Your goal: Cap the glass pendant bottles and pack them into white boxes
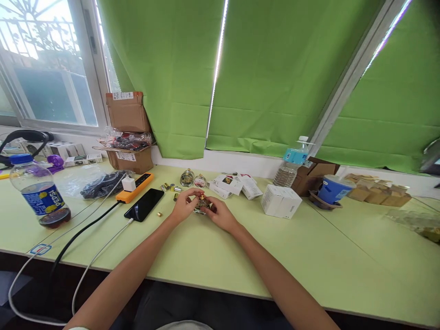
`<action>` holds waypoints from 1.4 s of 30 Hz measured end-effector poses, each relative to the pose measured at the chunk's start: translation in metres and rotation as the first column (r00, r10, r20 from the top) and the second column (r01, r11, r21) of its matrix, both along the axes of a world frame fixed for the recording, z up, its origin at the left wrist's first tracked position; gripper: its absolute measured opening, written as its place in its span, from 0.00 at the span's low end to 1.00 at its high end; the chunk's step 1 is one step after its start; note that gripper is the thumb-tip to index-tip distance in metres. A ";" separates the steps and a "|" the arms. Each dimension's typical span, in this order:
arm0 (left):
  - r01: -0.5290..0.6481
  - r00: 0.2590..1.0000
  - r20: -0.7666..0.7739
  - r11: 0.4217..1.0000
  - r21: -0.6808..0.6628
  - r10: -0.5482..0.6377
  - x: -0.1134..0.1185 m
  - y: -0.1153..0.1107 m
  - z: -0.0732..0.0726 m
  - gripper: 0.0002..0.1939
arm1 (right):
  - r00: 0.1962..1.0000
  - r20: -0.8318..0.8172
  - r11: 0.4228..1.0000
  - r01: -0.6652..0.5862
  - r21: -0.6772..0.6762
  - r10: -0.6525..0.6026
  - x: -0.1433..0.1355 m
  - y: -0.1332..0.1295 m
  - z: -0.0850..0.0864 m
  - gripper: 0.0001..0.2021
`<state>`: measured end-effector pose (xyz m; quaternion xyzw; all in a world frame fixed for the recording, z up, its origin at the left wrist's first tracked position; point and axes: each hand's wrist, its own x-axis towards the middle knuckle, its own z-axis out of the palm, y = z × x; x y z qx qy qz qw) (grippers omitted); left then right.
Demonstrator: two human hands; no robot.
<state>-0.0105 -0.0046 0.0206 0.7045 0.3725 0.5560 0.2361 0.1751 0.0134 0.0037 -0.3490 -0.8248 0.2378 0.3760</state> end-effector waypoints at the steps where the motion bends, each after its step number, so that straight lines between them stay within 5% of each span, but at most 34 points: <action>1: -0.003 1.000 -0.003 1.000 0.001 0.003 0.000 0.000 0.000 0.13 | 1.000 -0.001 1.000 0.002 -0.001 -0.002 0.000 0.000 0.000 0.22; 12: -0.011 1.000 0.026 1.000 -0.009 0.011 -0.001 0.003 -0.003 0.19 | 1.000 0.016 1.000 0.006 -0.005 -0.006 0.000 0.000 0.000 0.20; 15: -0.234 0.972 -0.009 0.972 0.032 0.235 -0.008 0.007 -0.001 0.18 | 0.999 0.013 0.999 0.040 -0.001 -0.040 0.001 0.002 -0.002 0.21; 18: -0.517 0.826 -0.153 0.837 0.180 0.543 -0.020 0.011 0.000 0.13 | 0.998 0.009 0.998 0.061 0.002 -0.061 0.002 0.003 -0.004 0.23; 21: -0.618 0.668 -0.309 0.736 0.278 0.677 -0.030 0.015 -0.002 0.15 | 0.998 0.015 0.998 0.055 0.003 -0.055 0.002 0.004 -0.005 0.24; 25: -0.708 0.488 -0.518 0.666 0.235 0.702 -0.035 0.020 -0.010 0.20 | 0.998 0.019 0.999 0.054 0.011 -0.054 0.002 0.005 -0.005 0.23; 29: -0.745 0.395 -0.676 0.648 0.160 0.621 -0.037 0.023 -0.017 0.20 | 0.999 0.016 0.999 0.048 0.019 -0.048 0.001 0.005 -0.004 0.22; 36: -0.738 0.390 -0.760 0.670 0.079 0.520 -0.040 0.027 -0.020 0.15 | 0.998 0.020 0.998 0.060 0.018 -0.061 0.002 0.004 -0.003 0.22; 42: -0.624 0.552 -0.617 0.769 0.141 0.561 -0.038 0.027 -0.016 0.18 | 0.997 0.021 0.997 0.069 0.023 -0.069 0.002 0.006 -0.005 0.23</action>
